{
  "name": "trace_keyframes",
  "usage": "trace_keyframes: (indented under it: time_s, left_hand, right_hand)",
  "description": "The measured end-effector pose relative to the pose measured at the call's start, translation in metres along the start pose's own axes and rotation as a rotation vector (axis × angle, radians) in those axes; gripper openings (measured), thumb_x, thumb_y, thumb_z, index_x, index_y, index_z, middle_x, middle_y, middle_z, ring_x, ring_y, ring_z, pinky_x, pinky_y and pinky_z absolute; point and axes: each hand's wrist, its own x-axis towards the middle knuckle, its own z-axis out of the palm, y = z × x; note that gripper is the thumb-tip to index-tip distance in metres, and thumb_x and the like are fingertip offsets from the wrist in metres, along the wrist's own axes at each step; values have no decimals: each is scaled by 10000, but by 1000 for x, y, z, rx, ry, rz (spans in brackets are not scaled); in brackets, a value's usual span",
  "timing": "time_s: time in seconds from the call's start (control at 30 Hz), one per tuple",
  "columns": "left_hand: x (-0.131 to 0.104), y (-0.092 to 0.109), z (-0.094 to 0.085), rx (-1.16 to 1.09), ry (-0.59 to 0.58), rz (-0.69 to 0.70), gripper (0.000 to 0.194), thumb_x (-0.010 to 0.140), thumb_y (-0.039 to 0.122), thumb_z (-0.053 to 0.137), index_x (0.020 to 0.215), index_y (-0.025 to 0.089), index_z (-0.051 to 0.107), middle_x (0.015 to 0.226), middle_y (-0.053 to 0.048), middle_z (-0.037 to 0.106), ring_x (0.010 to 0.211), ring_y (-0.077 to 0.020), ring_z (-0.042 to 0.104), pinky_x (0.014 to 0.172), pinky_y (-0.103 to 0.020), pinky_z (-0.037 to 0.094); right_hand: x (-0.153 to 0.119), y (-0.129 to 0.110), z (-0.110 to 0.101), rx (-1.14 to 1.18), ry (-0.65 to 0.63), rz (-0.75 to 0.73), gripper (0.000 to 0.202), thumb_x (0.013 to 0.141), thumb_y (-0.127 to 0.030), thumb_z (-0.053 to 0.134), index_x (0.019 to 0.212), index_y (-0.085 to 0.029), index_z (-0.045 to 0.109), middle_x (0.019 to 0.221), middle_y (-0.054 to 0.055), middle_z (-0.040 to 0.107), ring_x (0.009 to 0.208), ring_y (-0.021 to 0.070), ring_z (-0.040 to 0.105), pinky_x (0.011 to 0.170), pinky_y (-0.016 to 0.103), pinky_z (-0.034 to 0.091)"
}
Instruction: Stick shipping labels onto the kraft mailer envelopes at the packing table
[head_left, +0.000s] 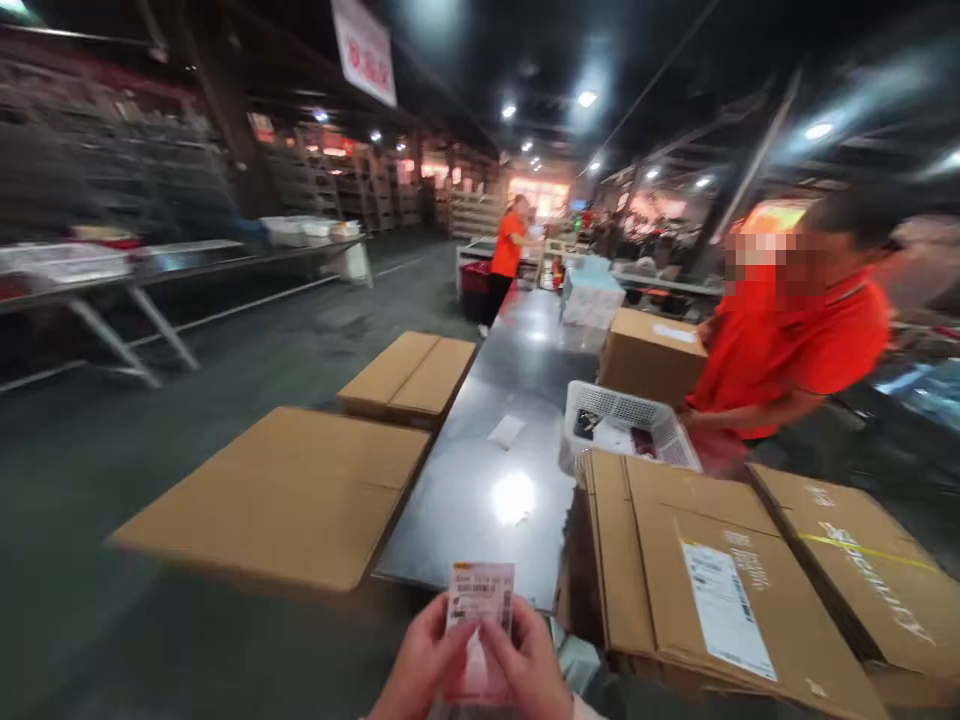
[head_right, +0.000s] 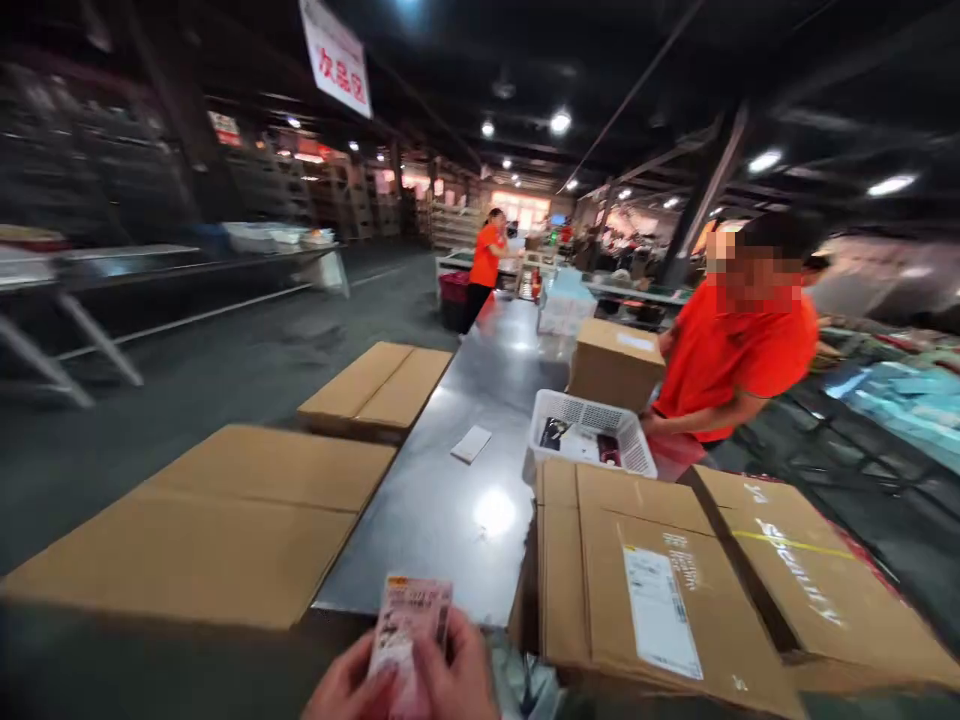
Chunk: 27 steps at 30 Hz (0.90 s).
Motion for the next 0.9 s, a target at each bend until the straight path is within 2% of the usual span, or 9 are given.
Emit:
trace_keyframes:
  time_s: [0.07,0.17,0.27,0.4,0.5,0.6,0.7,0.77,0.9]
  left_hand:
    - [4,7,-2,-92,76,83,575,558,591,760,895,127,724,900,-133,734,844,-287,663,803,-388,523]
    - [15,10,-4,-118,118,95,499,565,512,793,829,93,728,846,-132,738,770,-244,656,757,-338,508]
    - [21,0,-5,-147,168,100,453,581,487,794,816,105,730,817,-106,737,742,-213,644,727,-302,495]
    - [28,-29,-12,-120,212,106,436,607,515,765,773,113,731,733,-73,716,680,-183,616,667,-273,472]
    - [41,-59,-22,-110,273,57,474,571,560,759,726,114,717,644,-41,679,604,-163,577,617,-268,451]
    - [56,-90,-32,-102,416,7,483,491,593,775,554,140,621,498,26,556,505,-118,480,521,-235,379]
    - [68,-115,-40,-102,510,-30,533,429,609,789,446,168,488,422,69,421,472,-90,403,488,-219,327]
    - [71,-126,-45,-122,502,-54,531,411,625,787,499,159,549,464,50,489,511,-106,457,526,-226,374]
    - [74,-137,-51,-179,428,-108,626,422,636,783,766,121,691,679,-47,675,663,-174,592,652,-274,464]
  right_hand:
    - [4,-9,2,-75,-80,15,539,709,-634,626,927,-147,704,941,129,726,890,285,655,841,413,504]
    - [18,-20,4,-11,-116,36,535,650,-583,710,967,-152,697,973,131,726,896,284,662,841,412,513]
    - [29,-16,3,29,-169,61,488,646,-554,729,930,-157,724,951,134,734,896,287,667,846,421,511]
    - [35,18,-1,-25,-140,118,445,611,-572,741,763,-153,753,791,124,742,774,286,667,778,422,513]
    - [39,52,5,69,-141,202,430,578,-517,782,806,-153,757,813,114,744,781,280,664,781,413,505]
    - [46,84,17,238,-176,369,483,515,-479,820,874,-163,751,843,97,743,780,258,668,788,394,500]
    - [53,109,30,289,-189,495,514,480,-541,802,826,-164,749,774,90,736,702,251,668,723,388,511]
    - [58,122,36,266,-164,516,538,474,-601,771,782,-160,743,736,86,729,688,253,667,708,386,514]
    - [66,139,40,135,-84,479,539,460,-613,759,718,-140,734,685,83,716,657,238,655,679,355,513]
